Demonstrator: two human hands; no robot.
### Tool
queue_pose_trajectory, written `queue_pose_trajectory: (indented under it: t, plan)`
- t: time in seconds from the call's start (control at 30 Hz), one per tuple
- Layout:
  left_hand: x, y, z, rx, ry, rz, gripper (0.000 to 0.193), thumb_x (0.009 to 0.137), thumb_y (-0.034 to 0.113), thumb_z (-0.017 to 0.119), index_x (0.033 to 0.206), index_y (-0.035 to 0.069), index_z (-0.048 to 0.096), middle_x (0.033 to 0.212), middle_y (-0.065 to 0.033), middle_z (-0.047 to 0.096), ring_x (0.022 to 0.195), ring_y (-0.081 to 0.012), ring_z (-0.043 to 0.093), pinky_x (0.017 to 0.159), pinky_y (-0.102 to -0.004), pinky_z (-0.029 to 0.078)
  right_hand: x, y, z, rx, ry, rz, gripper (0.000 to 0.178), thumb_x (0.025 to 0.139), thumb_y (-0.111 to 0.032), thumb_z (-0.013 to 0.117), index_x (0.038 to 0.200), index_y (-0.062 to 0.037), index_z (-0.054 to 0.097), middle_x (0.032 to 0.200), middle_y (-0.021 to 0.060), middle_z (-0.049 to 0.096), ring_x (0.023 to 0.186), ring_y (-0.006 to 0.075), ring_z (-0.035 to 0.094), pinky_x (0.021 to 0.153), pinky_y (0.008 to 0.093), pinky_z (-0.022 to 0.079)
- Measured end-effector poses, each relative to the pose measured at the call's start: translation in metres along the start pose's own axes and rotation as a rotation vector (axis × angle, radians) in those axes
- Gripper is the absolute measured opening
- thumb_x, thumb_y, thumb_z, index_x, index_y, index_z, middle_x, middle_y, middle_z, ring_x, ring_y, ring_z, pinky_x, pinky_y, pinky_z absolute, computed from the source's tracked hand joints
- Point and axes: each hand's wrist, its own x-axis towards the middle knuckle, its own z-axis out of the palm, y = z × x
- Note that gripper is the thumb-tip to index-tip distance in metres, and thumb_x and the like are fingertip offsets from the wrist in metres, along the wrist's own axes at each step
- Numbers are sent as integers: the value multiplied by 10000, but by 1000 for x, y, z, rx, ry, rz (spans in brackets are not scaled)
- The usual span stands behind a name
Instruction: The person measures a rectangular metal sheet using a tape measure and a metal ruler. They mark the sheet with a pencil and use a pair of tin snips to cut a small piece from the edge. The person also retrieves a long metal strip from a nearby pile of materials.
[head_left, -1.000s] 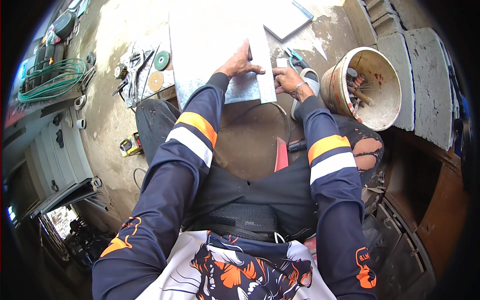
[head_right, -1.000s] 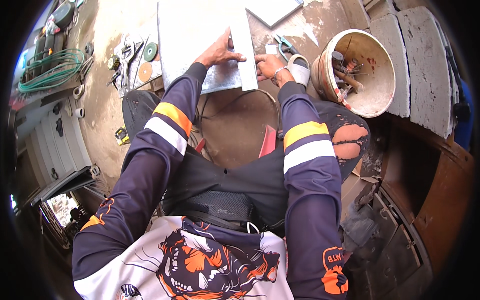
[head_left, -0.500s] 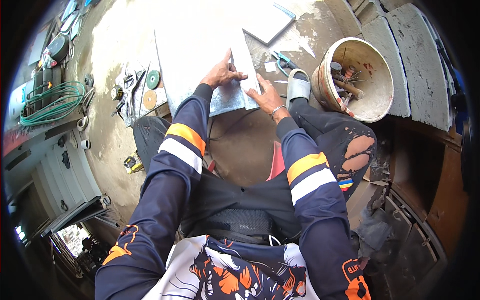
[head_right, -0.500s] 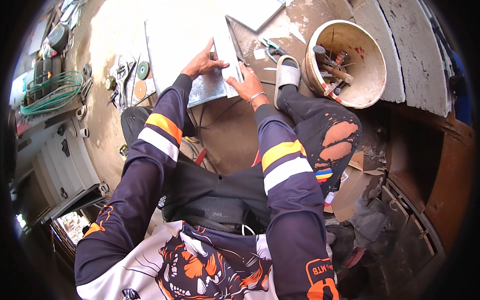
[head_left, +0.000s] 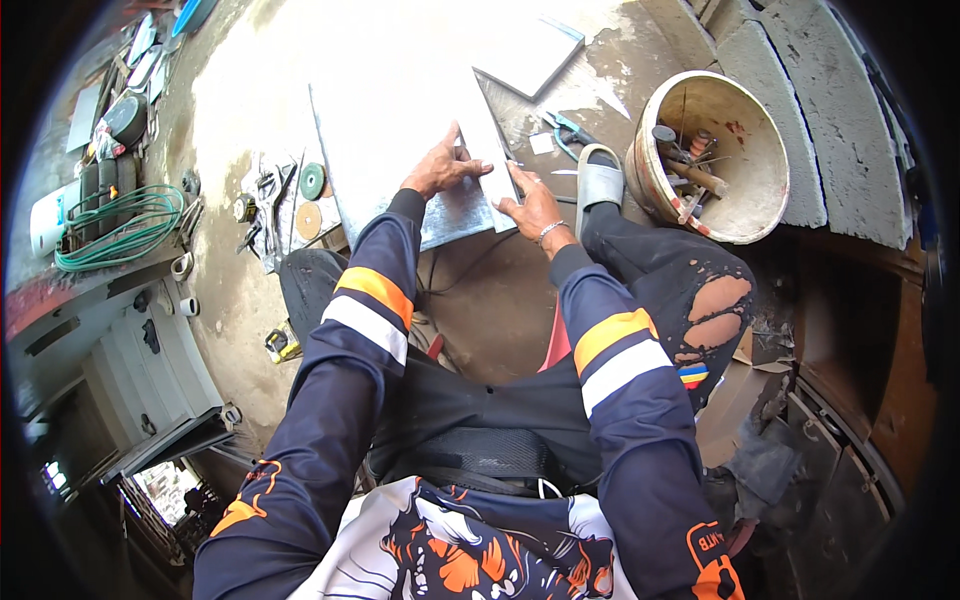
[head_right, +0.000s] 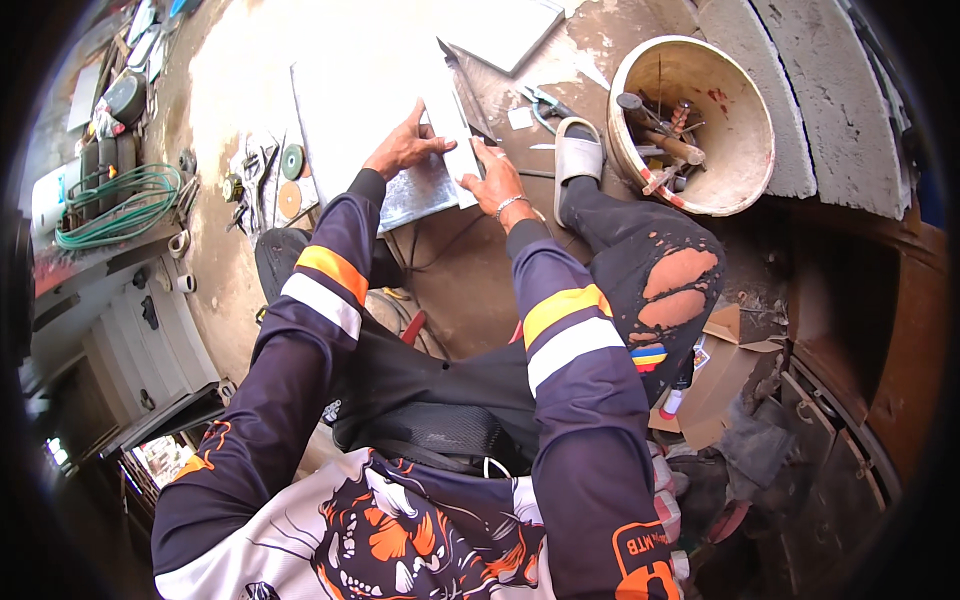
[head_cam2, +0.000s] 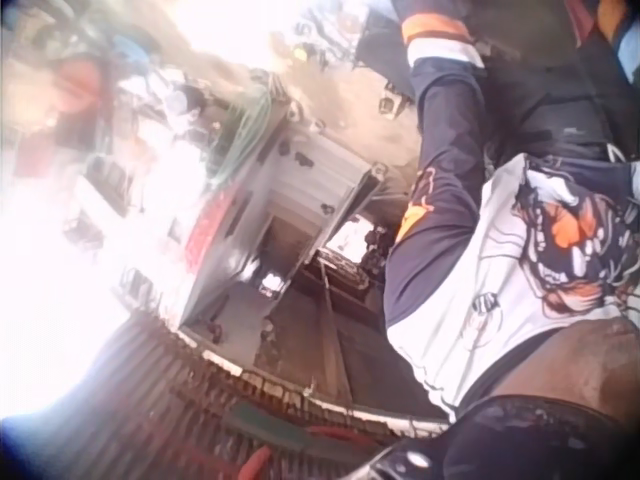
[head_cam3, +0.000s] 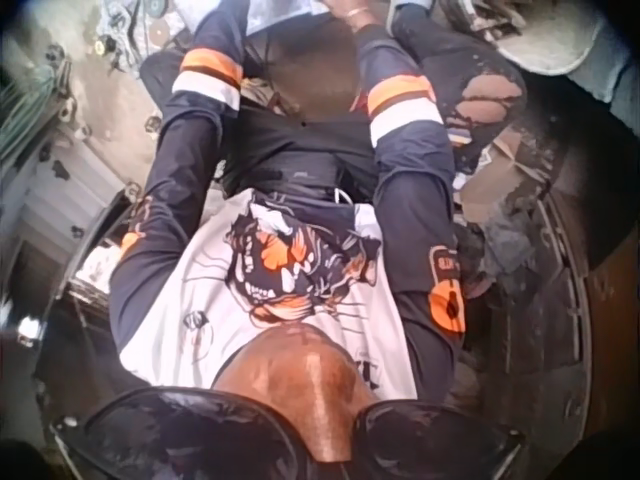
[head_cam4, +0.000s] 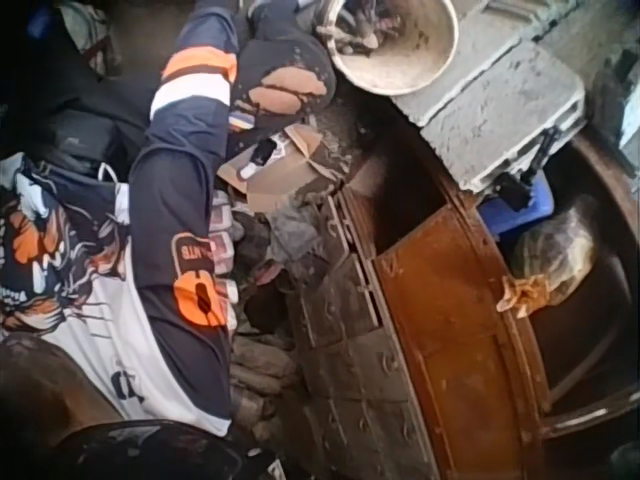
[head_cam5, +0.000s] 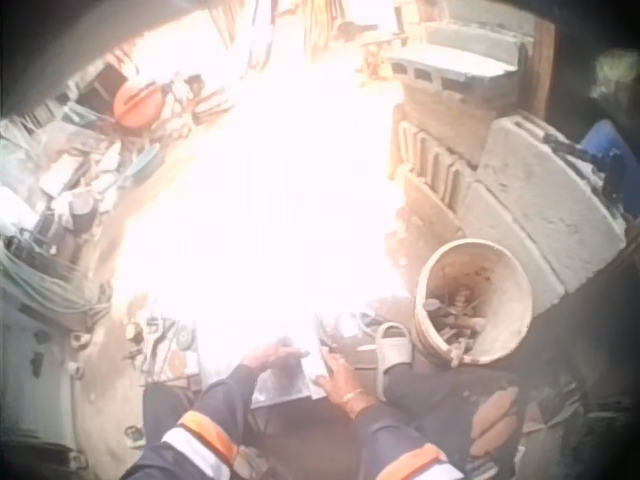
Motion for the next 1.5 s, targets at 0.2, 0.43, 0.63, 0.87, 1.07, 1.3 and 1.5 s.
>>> queue_pose_trajectory:
  t: [0.2, 0.43, 0.63, 0.87, 1.07, 1.3, 1.5]
  plan:
    - [4, -8, -1, 73, 50, 65, 1224, 725, 350, 875, 1520, -97, 59, 928, -118, 684, 948, -228, 636, 893, -324, 461, 6, 10, 2, -4, -5, -38, 713, 781, -216, 761, 1417, -40, 491, 1355, 248, 537, 1249, 353, 532, 996, 372, 458]
    - [-2, 6, -2, -13, 8, 89, 1221, 716, 370, 883, 1508, -102, 83, 925, -133, 676, 927, -231, 631, 871, -333, 471, 7, 13, 1, 103, -18, 11, 699, 764, -232, 761, 1397, -56, 521, 1306, 244, 566, 1222, 378, 541, 1019, 396, 436]
    - [-4, 14, 0, -107, -43, 78, 1230, 717, 354, 884, 1512, -98, 62, 1037, -176, 692, 1031, -269, 631, 939, -349, 449, 6, 12, -4, 61, -17, 38, 697, 782, -254, 770, 1404, -65, 519, 1338, 282, 522, 1233, 352, 535, 944, 366, 487]
    - [3, 3, -2, 5, -53, 37, 1257, 703, 391, 886, 1518, -92, 60, 1078, -196, 689, 1074, -288, 624, 967, -357, 440, 8, 12, -6, -7, -54, 20, 709, 796, -273, 768, 1421, -71, 502, 1378, 275, 509, 1243, 350, 500, 946, 362, 487]
    - [3, -2, -1, 40, -11, 19, 1275, 689, 423, 888, 1519, -89, 66, 1035, -186, 689, 1029, -283, 636, 923, -351, 463, 8, 7, -6, -5, -26, -4, 700, 772, -247, 763, 1399, -53, 520, 1327, 226, 559, 908, 297, 684, 875, 355, 520]
    - [-2, 21, -2, -2, -43, 38, 1252, 711, 394, 880, 1527, -78, 57, 891, -114, 671, 908, -214, 636, 853, -317, 476, 5, 11, -9, 20, 4, 7, 698, 769, -231, 750, 1392, -23, 513, 1273, 264, 576, 1166, 391, 576, 945, 400, 496]
    - [-2, 9, -1, 27, -11, -29, 1259, 713, 318, 886, 1528, -80, 13, 890, -104, 669, 913, -210, 636, 870, -305, 465, -8, -24, -19, 86, -99, 194, 713, 784, -227, 755, 1415, -29, 489, 1360, 278, 495, 1072, 332, 626, 820, 341, 565]
